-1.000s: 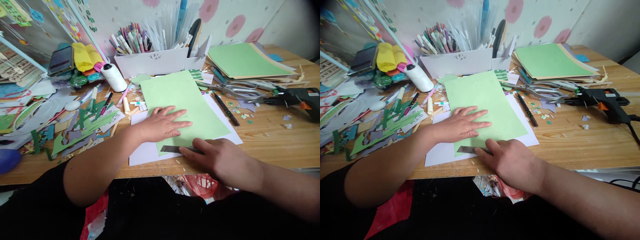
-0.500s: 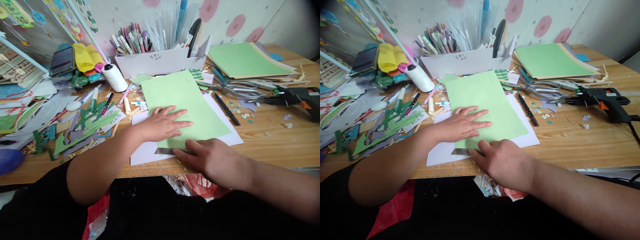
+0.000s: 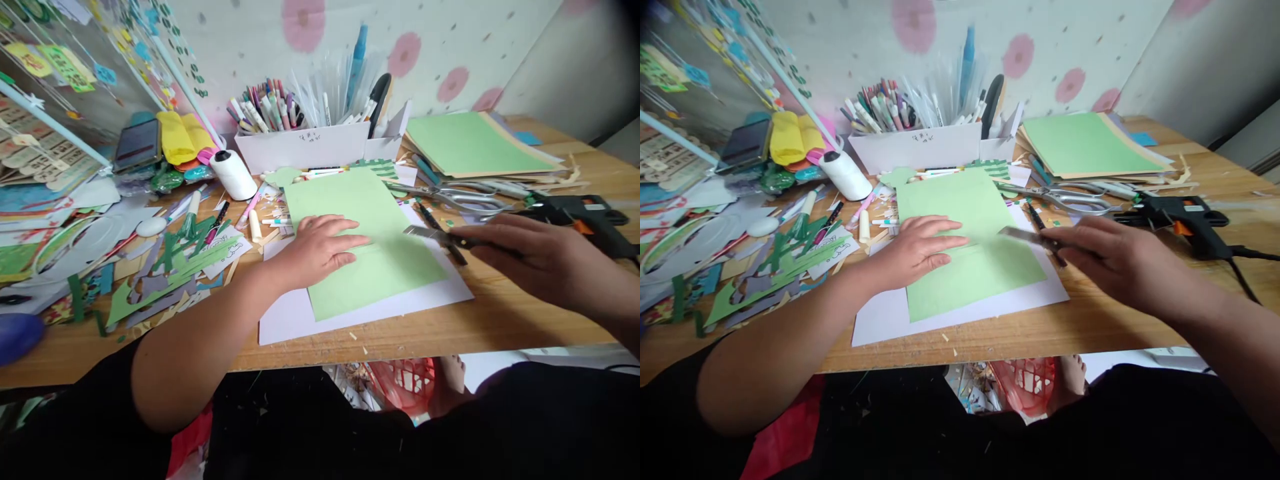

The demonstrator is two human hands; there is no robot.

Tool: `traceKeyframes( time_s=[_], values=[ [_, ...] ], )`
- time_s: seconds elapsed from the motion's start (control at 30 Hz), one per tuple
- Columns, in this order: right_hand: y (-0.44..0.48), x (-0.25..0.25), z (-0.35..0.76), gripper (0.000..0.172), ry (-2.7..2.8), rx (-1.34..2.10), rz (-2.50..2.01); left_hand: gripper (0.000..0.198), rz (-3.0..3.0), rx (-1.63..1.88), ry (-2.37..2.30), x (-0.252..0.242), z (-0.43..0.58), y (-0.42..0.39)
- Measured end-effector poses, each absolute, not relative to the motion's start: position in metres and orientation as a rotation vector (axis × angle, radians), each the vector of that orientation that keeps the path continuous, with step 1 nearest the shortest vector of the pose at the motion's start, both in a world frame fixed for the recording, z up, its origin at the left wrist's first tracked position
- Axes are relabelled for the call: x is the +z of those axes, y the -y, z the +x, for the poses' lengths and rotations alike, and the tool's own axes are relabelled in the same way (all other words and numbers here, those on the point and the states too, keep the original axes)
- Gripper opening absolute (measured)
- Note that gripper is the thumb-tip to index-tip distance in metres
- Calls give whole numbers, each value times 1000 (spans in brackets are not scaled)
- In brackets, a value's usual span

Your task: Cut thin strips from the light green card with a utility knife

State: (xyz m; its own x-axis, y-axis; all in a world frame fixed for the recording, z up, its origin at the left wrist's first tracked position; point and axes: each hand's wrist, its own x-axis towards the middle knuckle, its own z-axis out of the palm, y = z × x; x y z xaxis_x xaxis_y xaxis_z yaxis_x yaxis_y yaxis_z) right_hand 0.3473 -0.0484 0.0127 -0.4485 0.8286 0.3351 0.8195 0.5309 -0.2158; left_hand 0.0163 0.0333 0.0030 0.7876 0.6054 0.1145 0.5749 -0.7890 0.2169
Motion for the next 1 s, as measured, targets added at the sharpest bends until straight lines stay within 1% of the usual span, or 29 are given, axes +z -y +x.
traceKeyframes(
  time_s=[0.03,0.1,0.13,0.2,0.27,0.3,0.33,0.37,0.4,0.47,0.53,0.63,0.73,0.9,1.0],
  values=[
    [44,9,362,30,2296,-48,-1455,28,2828,379,-961,6,15,-34],
    [38,1,384,33,2289,-93,-1594,19,2849,523,-982,14,12,-31],
    [37,-2,390,34,2332,-126,-1639,14,2840,523,-972,19,12,-29],
    [38,-3,392,37,2434,-281,-1697,9,2797,347,-912,26,13,-20],
    [42,0,382,36,2487,-481,-1653,26,2779,81,-803,30,16,-10],
    [45,2,374,36,2495,-516,-1604,34,2783,-30,-735,30,18,-6],
    [47,3,364,34,2517,-478,-1487,39,2785,-110,-675,29,21,-3],
    [49,5,353,29,2516,-392,-1322,42,2782,-156,-629,27,23,-2],
    [51,5,343,27,2575,-232,-1207,43,2766,-178,-604,25,24,-1],
    [51,2,325,27,2648,11,-1039,45,2713,-172,-599,20,26,-4],
    [49,-2,314,30,2695,125,-964,47,2668,-152,-598,17,25,-9],
    [42,-6,308,33,2723,177,-929,47,2623,-134,-559,16,20,-15],
    [36,-7,309,31,2720,184,-938,46,2581,-123,-533,18,16,-18],
    [32,-7,311,27,2722,86,-905,47,2564,-80,-529,18,14,-19],
    [31,-8,310,23,2731,23,-885,43,2605,-57,-531,17,14,-19]
  ],
)
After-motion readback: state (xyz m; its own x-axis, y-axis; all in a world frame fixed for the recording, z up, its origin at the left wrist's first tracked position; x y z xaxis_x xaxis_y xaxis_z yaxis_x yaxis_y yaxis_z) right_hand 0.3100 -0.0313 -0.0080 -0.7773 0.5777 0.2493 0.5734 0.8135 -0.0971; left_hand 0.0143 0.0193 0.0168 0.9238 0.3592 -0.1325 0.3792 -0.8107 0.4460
